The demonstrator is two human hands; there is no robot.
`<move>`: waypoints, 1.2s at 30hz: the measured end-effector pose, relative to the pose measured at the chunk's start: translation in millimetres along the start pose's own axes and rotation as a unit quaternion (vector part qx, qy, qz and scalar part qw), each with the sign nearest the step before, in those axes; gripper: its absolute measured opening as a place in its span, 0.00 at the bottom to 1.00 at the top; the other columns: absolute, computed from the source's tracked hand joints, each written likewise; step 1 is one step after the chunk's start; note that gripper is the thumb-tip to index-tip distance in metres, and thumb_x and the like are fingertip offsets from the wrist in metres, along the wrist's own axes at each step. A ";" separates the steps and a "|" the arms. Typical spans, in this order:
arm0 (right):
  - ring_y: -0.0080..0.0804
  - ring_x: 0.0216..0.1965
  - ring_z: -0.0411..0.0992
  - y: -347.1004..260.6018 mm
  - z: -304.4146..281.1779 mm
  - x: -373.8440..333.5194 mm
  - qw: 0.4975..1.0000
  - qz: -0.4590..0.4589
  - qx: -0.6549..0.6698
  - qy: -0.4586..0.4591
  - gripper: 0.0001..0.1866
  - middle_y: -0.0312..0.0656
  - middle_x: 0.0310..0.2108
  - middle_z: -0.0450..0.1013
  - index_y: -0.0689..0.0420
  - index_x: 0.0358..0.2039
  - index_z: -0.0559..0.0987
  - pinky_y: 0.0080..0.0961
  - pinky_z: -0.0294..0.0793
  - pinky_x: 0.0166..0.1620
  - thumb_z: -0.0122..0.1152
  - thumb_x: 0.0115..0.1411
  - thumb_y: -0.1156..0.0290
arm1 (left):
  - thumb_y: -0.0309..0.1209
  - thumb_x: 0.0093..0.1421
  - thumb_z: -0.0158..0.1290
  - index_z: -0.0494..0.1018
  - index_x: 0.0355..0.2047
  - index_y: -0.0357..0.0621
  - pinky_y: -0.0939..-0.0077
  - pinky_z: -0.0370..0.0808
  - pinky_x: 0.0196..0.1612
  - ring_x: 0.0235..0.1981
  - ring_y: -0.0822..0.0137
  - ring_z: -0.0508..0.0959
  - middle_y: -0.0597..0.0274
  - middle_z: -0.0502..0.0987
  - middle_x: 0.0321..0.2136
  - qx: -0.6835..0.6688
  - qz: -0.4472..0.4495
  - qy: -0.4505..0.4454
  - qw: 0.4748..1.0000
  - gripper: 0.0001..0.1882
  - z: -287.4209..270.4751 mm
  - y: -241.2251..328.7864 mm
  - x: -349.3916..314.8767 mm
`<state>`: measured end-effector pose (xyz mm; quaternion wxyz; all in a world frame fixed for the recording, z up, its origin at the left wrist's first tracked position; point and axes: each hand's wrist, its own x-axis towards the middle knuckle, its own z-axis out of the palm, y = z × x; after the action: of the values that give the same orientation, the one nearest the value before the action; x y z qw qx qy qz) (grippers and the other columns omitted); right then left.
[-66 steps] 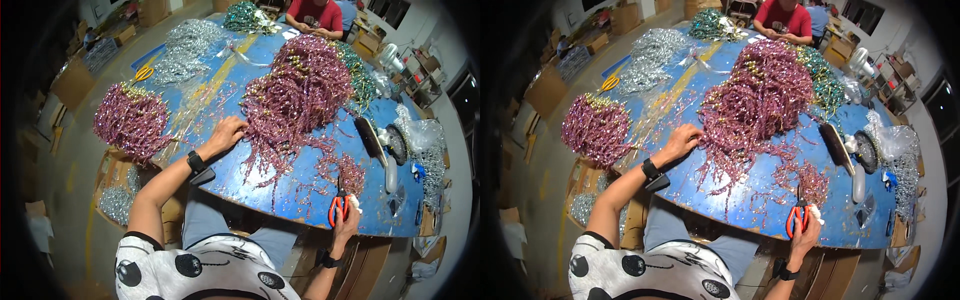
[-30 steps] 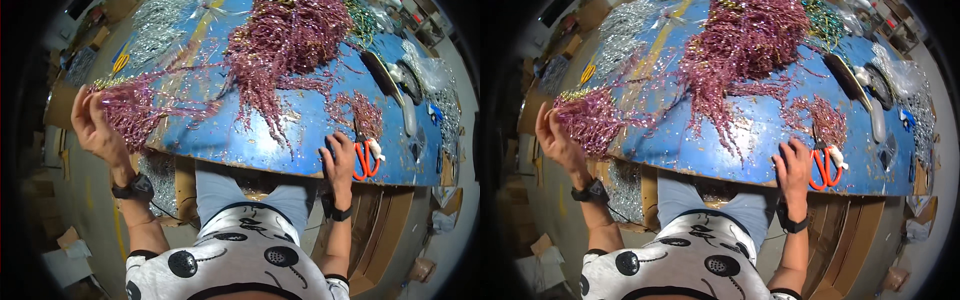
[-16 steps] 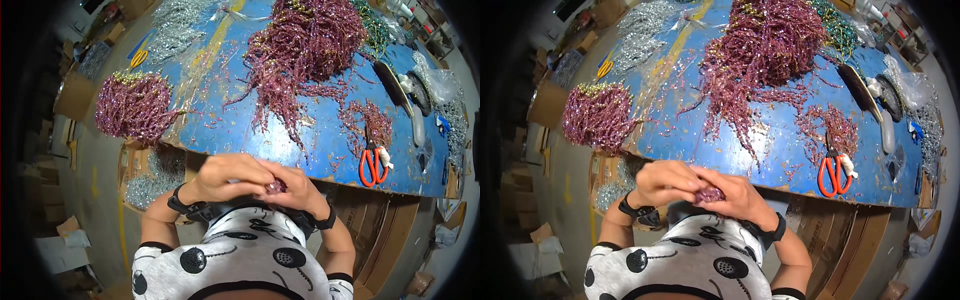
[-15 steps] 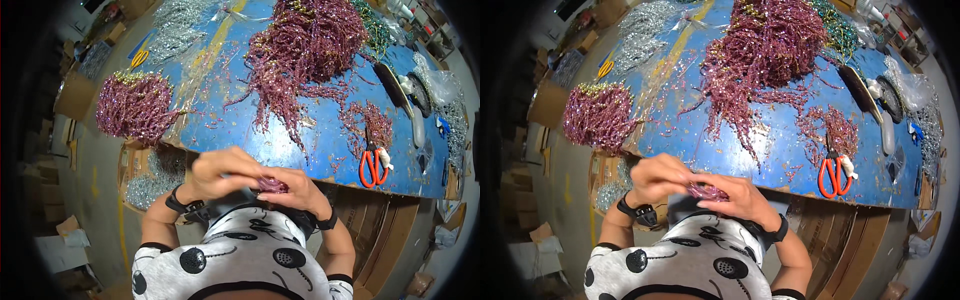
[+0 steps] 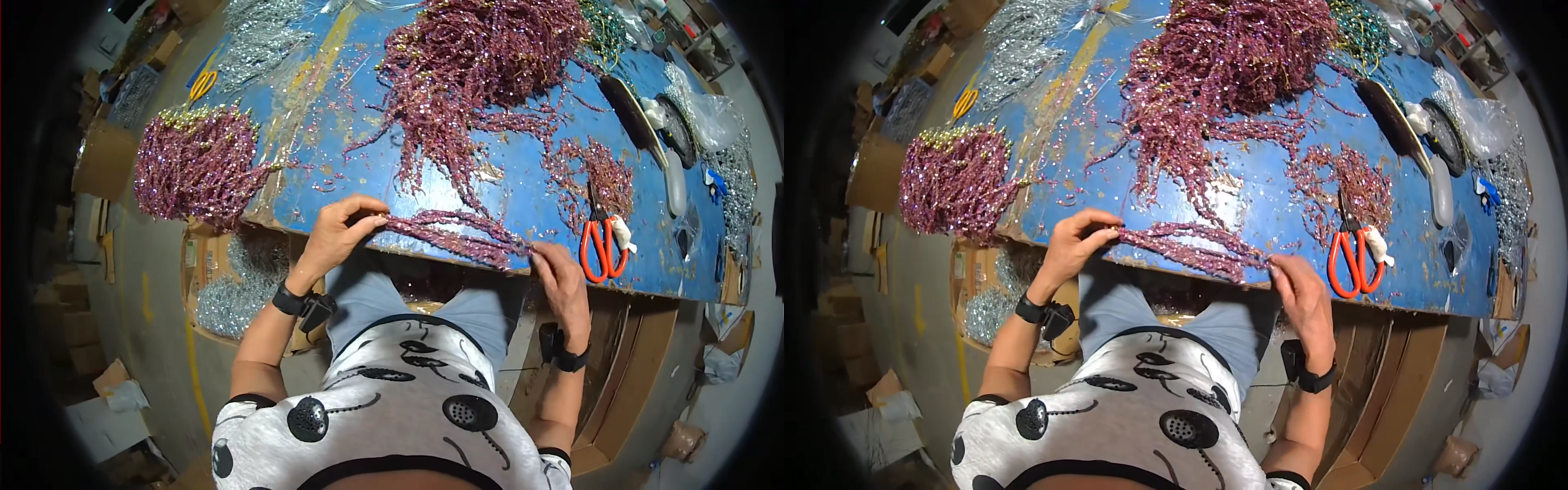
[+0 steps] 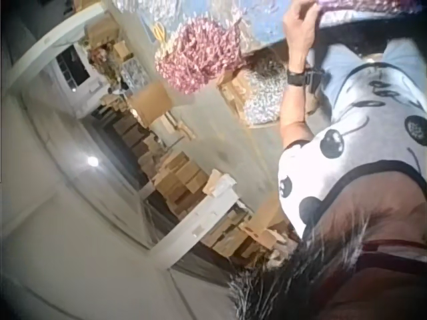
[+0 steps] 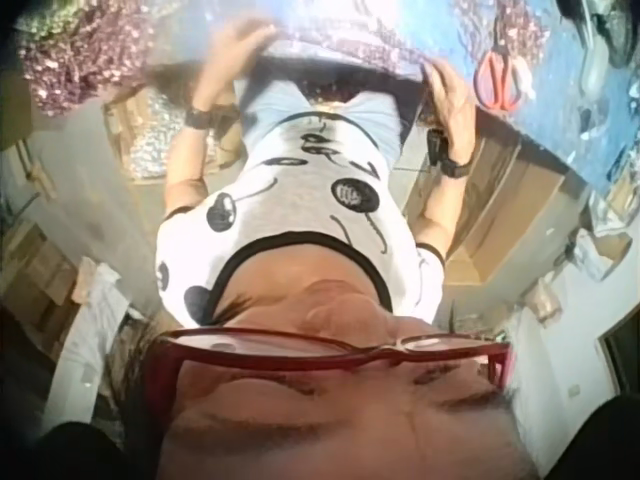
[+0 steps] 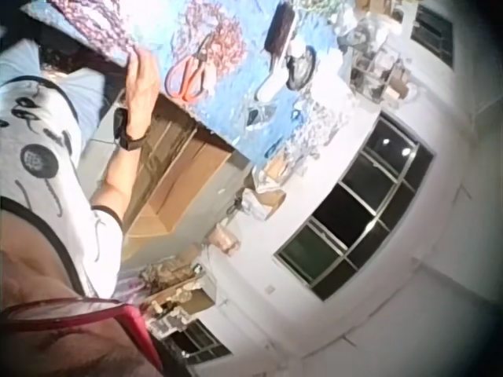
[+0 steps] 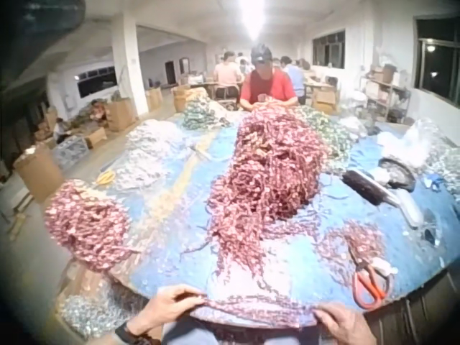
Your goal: Trimming excess material from decorative metallic tassels using scissors on a workbench.
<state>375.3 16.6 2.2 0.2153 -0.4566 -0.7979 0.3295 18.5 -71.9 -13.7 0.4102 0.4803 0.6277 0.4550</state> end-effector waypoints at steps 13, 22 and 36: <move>0.42 0.49 0.69 -21.9 49.2 15.7 0.973 -0.195 -0.115 0.038 0.20 0.44 0.49 0.71 0.55 0.46 0.78 0.36 0.63 0.53 0.67 0.52 0.65 | 0.21 0.51 0.58 0.76 0.33 0.43 0.67 0.69 0.43 0.36 0.58 0.76 0.60 0.78 0.32 0.263 0.237 0.014 0.935 0.08 -13.0 -9.0 1.5; 0.41 0.43 0.71 1.6 36.7 11.5 0.975 -0.141 -0.140 0.098 0.17 0.42 0.41 0.73 0.55 0.40 0.78 0.34 0.66 0.47 0.62 0.48 0.82 | 0.19 0.49 0.57 0.75 0.33 0.43 0.70 0.66 0.40 0.36 0.61 0.76 0.63 0.78 0.33 0.276 0.279 -0.005 0.920 0.10 -15.8 -13.5 -1.7; 0.36 0.41 0.70 -27.1 66.2 29.9 0.963 -0.212 -0.140 0.093 0.23 0.37 0.40 0.74 0.51 0.48 0.78 0.35 0.63 0.46 0.67 0.49 0.75 | 0.22 0.53 0.58 0.77 0.34 0.44 0.70 0.67 0.40 0.37 0.62 0.76 0.65 0.79 0.36 0.279 0.320 -0.014 0.905 0.08 -20.1 -18.1 -2.2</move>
<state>302.1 10.9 -22.6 0.2878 -0.3310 -0.8910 0.1175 -4.3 -79.8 -26.0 0.1010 0.7566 0.5358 0.3609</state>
